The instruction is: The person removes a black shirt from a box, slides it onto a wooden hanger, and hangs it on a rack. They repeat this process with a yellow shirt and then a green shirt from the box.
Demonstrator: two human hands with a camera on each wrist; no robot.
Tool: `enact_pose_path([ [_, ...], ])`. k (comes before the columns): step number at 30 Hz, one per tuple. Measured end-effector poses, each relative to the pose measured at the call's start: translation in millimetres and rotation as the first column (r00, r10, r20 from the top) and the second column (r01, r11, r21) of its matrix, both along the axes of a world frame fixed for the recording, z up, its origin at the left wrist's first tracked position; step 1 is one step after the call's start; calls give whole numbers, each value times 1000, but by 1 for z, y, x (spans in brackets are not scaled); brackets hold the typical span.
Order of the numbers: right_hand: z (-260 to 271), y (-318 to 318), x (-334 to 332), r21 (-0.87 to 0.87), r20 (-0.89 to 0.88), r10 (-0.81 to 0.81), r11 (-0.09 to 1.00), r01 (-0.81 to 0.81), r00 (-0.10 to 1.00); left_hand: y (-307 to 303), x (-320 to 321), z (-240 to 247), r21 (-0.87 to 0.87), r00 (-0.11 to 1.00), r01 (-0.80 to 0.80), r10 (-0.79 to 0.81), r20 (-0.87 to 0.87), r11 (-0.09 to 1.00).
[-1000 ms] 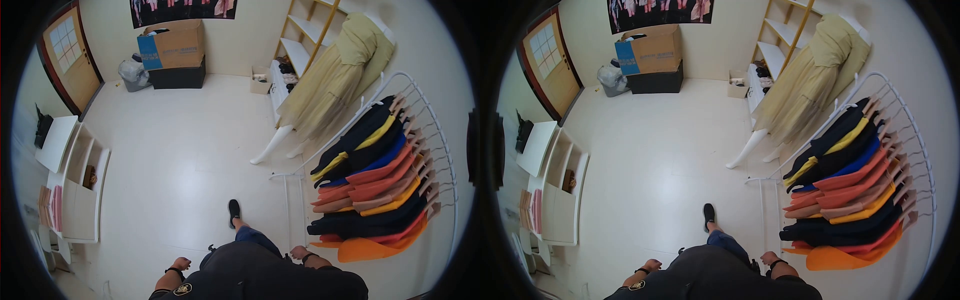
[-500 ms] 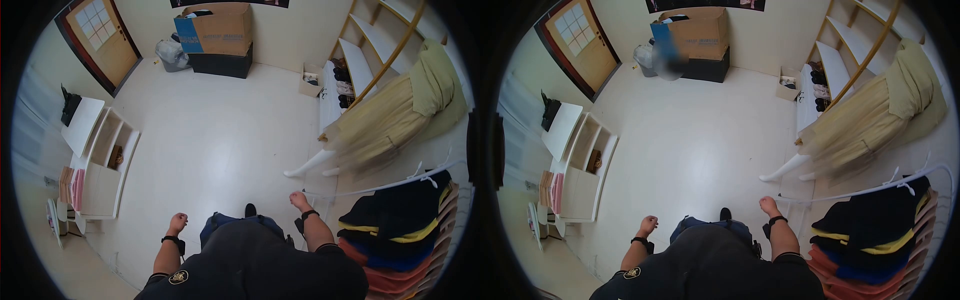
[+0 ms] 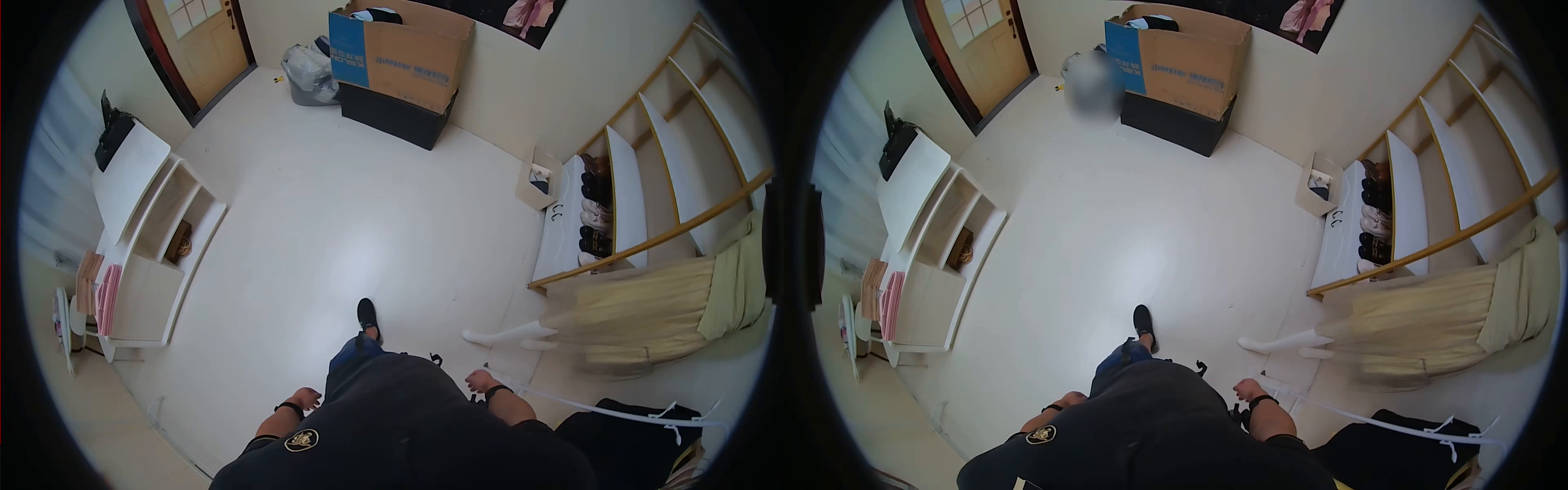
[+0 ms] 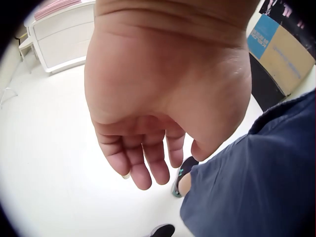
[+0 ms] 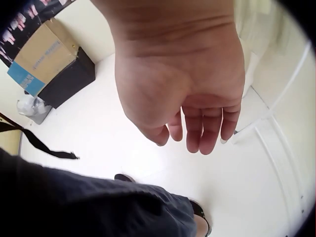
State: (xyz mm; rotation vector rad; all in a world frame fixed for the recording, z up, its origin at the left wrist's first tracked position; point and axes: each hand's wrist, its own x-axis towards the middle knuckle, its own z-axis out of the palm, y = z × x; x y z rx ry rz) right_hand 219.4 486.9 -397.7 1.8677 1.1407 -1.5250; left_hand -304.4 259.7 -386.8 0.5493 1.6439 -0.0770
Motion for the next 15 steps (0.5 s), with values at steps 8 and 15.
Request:
enact_pose_path([
  [8,35,167,-71,390,-242,-100,901,191,965,233,-117,-37,426,953,-254,300,-42,868],
  [15,59,285,-115,420,-333,-261,820,390,906,412,-142,30,589,935,-293,353,13,753],
])
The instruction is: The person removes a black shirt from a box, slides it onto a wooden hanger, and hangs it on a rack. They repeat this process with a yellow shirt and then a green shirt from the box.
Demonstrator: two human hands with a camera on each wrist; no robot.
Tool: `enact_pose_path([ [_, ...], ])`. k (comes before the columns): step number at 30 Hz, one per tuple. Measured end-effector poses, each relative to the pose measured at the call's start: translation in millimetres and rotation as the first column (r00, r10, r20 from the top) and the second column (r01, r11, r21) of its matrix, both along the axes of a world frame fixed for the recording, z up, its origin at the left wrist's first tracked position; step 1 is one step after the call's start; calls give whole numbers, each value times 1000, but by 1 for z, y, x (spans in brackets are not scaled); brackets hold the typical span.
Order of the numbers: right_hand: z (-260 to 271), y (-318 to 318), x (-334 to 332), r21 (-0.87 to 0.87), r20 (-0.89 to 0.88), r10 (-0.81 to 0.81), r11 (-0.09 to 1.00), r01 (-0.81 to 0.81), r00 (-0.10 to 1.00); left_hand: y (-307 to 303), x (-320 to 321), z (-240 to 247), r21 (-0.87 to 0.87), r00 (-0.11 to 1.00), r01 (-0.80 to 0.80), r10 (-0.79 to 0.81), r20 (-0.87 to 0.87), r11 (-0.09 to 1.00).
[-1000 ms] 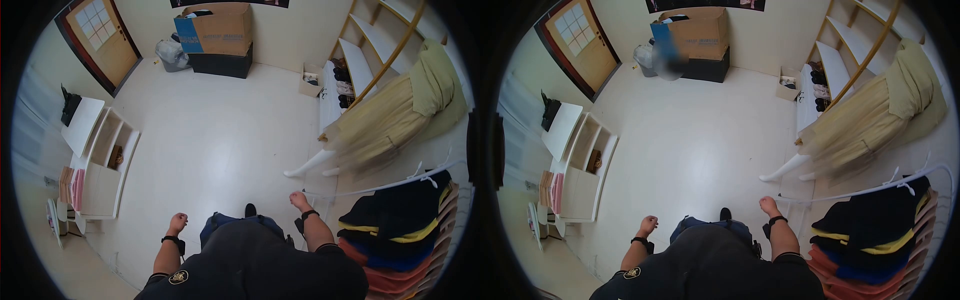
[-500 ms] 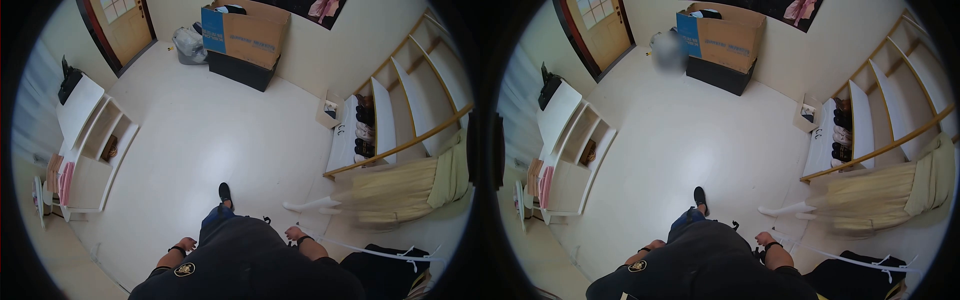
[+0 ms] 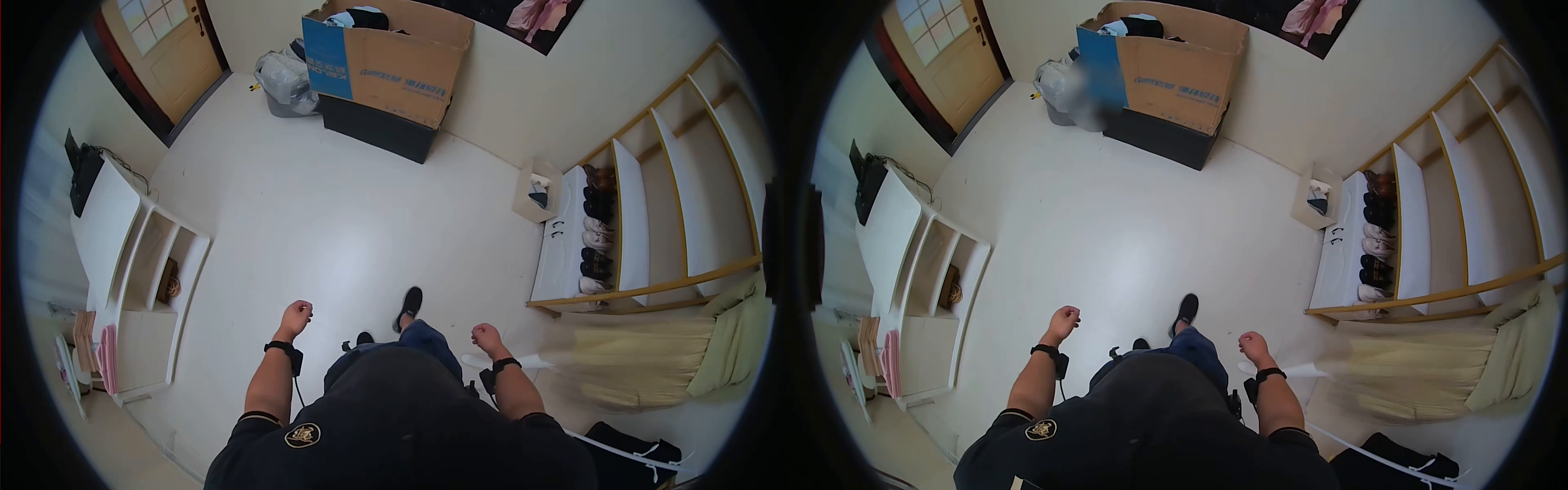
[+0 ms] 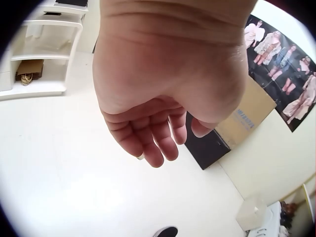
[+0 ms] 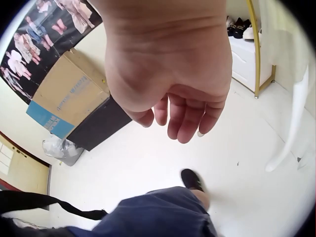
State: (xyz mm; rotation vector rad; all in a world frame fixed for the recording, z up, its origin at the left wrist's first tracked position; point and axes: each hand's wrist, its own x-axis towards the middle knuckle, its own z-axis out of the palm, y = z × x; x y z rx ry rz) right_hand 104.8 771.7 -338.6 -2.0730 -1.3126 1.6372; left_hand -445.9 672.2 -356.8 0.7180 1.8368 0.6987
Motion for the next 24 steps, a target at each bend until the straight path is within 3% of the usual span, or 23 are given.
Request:
enact_pose_path([
  [2,-24,6,13,-80,8,21,997,-20,1000,18,-1,-14,-4,1000,20,-20,2,1000],
  [6,-52,30,35,-375,88,189,916,-143,978,9,6,-48,-262,993,102,-113,-25,960],
  [8,-57,65,33,-438,67,261,875,-206,963,0,11,-54,-461,977,213,-194,88,862],
  [9,-51,83,33,-467,93,362,838,-281,927,6,19,-31,-550,965,261,-218,144,793],
  [10,-42,102,30,-500,118,462,792,-349,879,16,22,-20,-595,928,371,-307,211,713],
  [11,-49,127,33,-503,112,465,789,-354,878,-6,5,-74,-430,777,623,-583,238,654],
  [13,-72,183,34,-386,34,365,863,-325,930,19,6,-66,-362,804,588,-572,165,723],
  [15,-77,253,26,-214,39,277,941,-263,960,82,21,-20,-552,983,171,-102,153,816],
  [16,-65,287,13,-88,62,217,973,-212,974,116,28,4,-499,993,103,-60,102,861],
  [18,-36,353,-19,59,-6,20,998,-20,1000,168,23,8,-348,995,79,-53,83,934],
  [20,-19,403,-44,148,-110,-19,988,35,994,213,12,3,-227,997,72,-64,40,971],
  [24,-21,466,-78,228,-109,79,972,-52,991,298,-7,4,-108,997,46,-39,65,993],
])
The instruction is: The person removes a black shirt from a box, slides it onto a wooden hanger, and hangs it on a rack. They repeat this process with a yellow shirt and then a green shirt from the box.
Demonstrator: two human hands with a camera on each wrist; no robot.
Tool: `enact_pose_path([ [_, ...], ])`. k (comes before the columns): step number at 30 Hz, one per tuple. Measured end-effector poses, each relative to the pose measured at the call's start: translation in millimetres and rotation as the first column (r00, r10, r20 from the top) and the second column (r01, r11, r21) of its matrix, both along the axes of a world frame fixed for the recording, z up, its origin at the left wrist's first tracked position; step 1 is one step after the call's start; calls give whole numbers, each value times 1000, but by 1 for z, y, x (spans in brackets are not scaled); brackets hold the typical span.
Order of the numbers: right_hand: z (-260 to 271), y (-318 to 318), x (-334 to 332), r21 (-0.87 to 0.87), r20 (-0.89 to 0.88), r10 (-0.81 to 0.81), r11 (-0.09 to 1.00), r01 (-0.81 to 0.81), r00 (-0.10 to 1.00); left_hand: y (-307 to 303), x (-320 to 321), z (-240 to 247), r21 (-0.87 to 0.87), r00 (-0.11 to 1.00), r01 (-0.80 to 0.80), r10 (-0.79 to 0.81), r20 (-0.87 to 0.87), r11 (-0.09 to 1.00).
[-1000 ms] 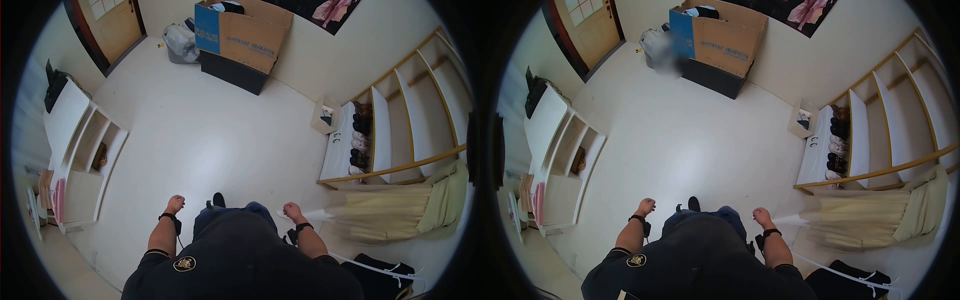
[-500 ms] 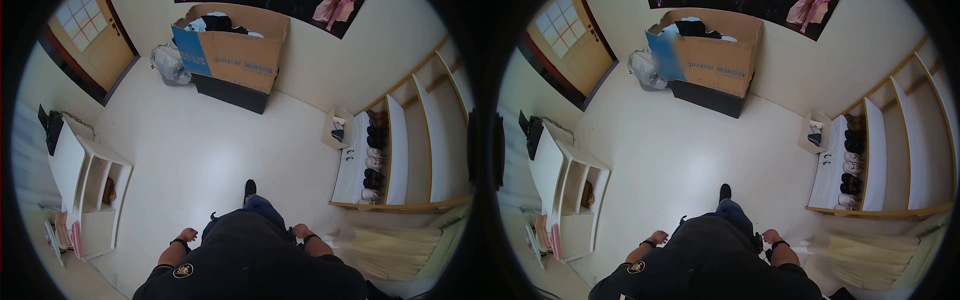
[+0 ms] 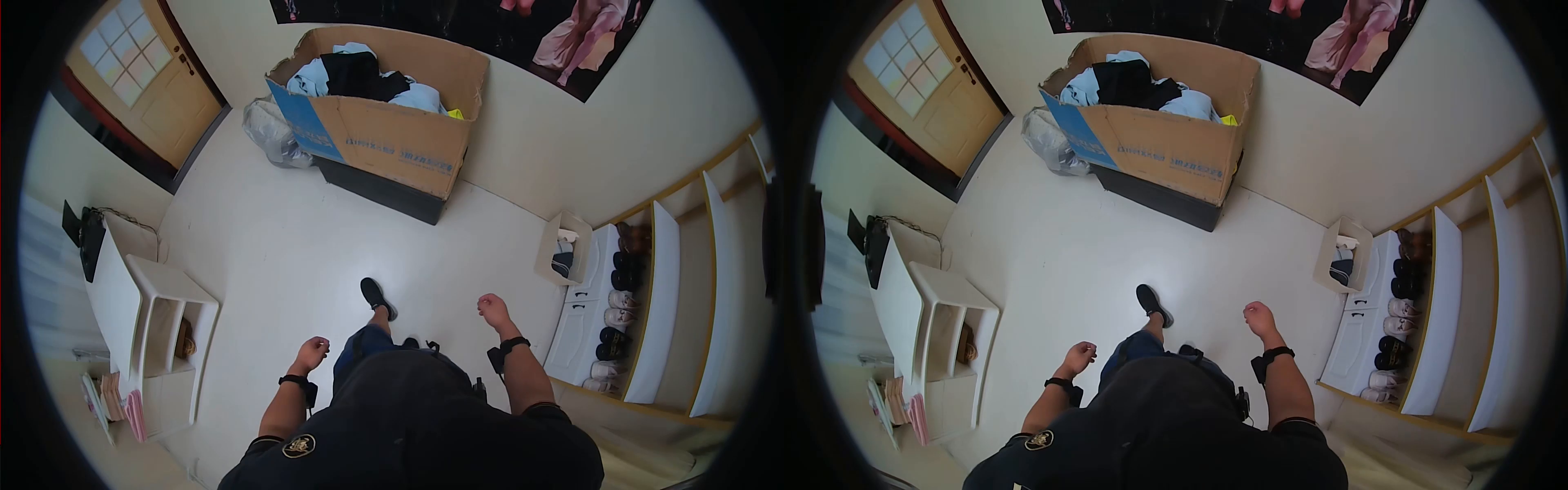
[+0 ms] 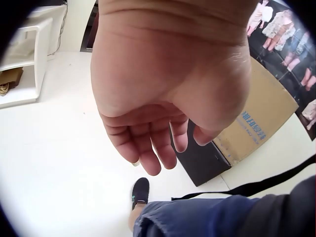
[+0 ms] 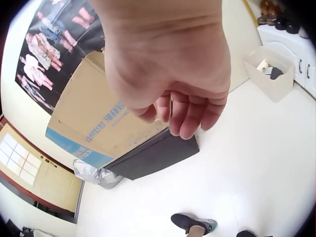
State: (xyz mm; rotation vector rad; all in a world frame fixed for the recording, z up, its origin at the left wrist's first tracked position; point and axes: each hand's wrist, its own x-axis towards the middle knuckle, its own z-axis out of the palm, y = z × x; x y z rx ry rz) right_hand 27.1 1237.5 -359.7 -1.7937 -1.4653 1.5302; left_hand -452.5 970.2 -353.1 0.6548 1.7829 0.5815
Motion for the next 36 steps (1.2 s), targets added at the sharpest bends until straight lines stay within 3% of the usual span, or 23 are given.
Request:
enact_pose_path([
  [2,1,20,-20,6,122,179,983,-181,976,26,-13,-11,-19,1000,20,-20,0,1000],
  [3,4,34,-33,11,129,175,984,-178,976,37,-19,-19,-46,999,38,-38,1,998],
  [5,16,54,-56,-59,164,336,942,-331,927,48,-32,-36,-129,999,4,3,50,992],
  [9,82,119,-127,-10,224,404,911,-413,887,73,-66,-53,-479,988,98,-27,153,872],
  [11,115,155,-163,85,198,489,855,-512,849,99,-84,-53,-492,984,130,-51,171,861],
  [13,148,193,-195,113,164,512,839,-532,843,130,-107,-57,-388,993,80,-41,108,918],
  [17,216,258,-245,243,49,571,789,-564,820,206,-142,-41,-166,989,-135,142,36,977],
  [21,268,330,-276,381,98,569,736,-559,817,282,-163,-19,93,986,-164,159,52,982],
  [24,289,390,-289,421,126,550,724,-546,826,350,-164,32,257,996,-88,80,43,962],
  [27,286,447,-299,420,122,535,735,-532,836,422,-162,88,359,996,30,1,-85,933],
  [30,264,505,-312,399,91,549,744,-536,831,486,-150,142,442,984,37,44,-172,896],
  [32,250,535,-325,346,115,562,750,-564,819,524,-143,172,601,962,136,41,-271,788],
  [33,237,549,-333,349,100,574,745,-569,813,540,-140,187,594,957,134,52,-285,793],
  [36,207,582,-368,355,238,653,631,-690,719,575,-133,216,607,927,267,-28,-373,749],
])
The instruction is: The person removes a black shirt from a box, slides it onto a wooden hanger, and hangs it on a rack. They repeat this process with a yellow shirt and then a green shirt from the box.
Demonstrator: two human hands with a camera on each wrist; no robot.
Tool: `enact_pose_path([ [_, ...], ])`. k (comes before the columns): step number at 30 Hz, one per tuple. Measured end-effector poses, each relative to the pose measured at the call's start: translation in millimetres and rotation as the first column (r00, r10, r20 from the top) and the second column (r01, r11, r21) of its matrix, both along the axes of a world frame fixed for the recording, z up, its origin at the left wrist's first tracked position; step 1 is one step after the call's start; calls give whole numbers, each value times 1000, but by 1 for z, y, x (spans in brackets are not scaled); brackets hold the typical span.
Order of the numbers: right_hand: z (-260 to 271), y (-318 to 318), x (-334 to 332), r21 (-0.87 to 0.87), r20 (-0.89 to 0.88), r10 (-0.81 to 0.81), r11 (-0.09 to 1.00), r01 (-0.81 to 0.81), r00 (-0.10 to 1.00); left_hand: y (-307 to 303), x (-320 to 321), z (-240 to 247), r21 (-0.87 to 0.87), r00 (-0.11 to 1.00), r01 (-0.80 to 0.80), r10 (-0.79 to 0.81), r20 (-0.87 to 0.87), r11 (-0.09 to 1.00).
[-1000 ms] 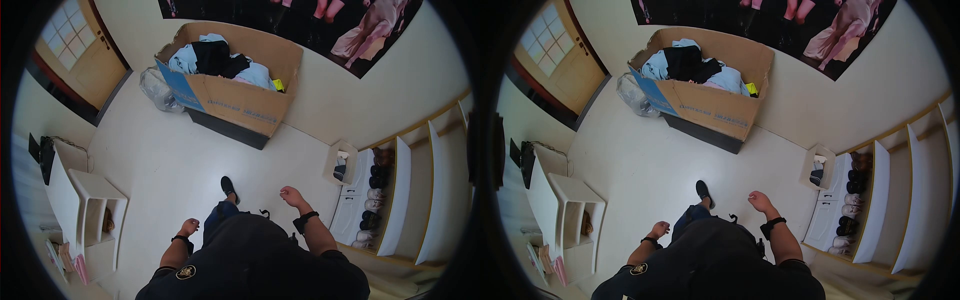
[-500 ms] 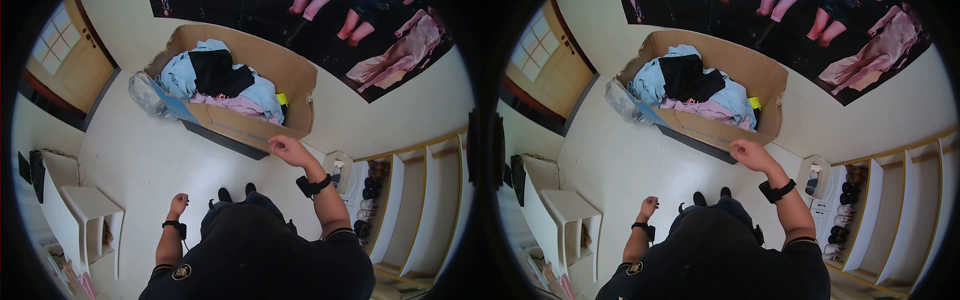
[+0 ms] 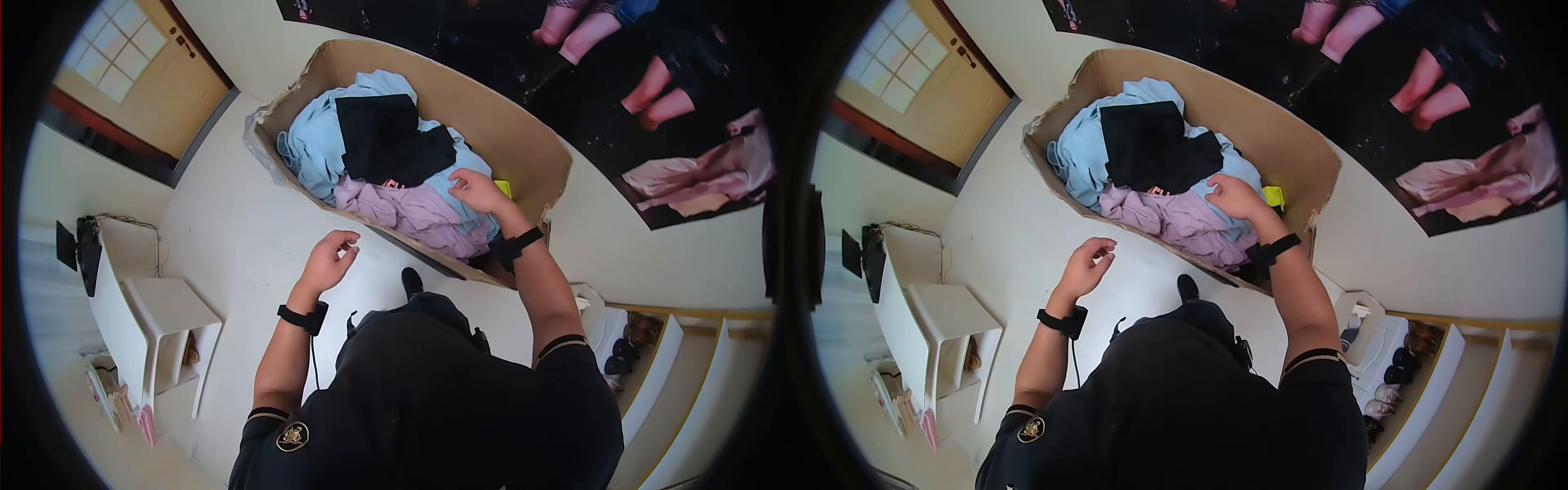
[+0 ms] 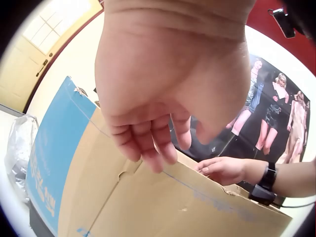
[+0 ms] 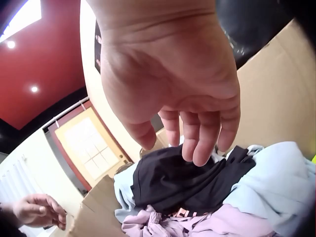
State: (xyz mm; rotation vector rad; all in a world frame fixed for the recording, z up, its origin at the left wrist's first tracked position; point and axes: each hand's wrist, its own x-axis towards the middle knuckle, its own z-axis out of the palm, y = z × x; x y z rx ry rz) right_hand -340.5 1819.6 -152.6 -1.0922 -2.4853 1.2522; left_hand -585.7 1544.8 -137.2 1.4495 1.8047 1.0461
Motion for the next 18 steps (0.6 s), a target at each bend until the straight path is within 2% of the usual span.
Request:
enact_pose_path([
  [1,-5,8,-17,-46,-18,53,998,-54,998,8,1,8,-9,1000,-21,21,-12,1000],
  [3,-17,15,-57,-23,-11,104,994,-104,995,17,5,21,-147,1000,24,-23,7,989],
  [7,-52,10,-145,127,-177,70,991,-47,982,22,15,27,-176,997,-7,21,79,984],
  [8,-55,4,-158,140,-111,61,989,-45,992,23,16,30,-189,997,-13,26,66,982],
  [9,-52,-1,-167,132,-124,65,990,-48,990,24,17,32,-196,997,-28,40,59,980],
  [11,-50,-8,-177,317,236,15,944,-91,972,26,19,36,-207,997,-51,62,47,977],
  [12,-72,-7,-182,386,141,-60,923,1,988,28,19,39,-210,994,-84,97,49,974],
  [14,-94,3,-191,372,79,-85,927,50,993,28,20,39,-215,990,-112,126,57,970],
  [16,-91,9,-190,350,-60,-150,923,162,987,27,18,27,-178,971,-161,188,148,971],
  [17,-87,10,-190,353,-57,-146,923,157,988,26,19,23,-177,970,-165,192,151,970],
  [18,-79,11,-192,309,-250,-193,913,267,949,25,19,21,-201,945,-184,229,234,962],
])
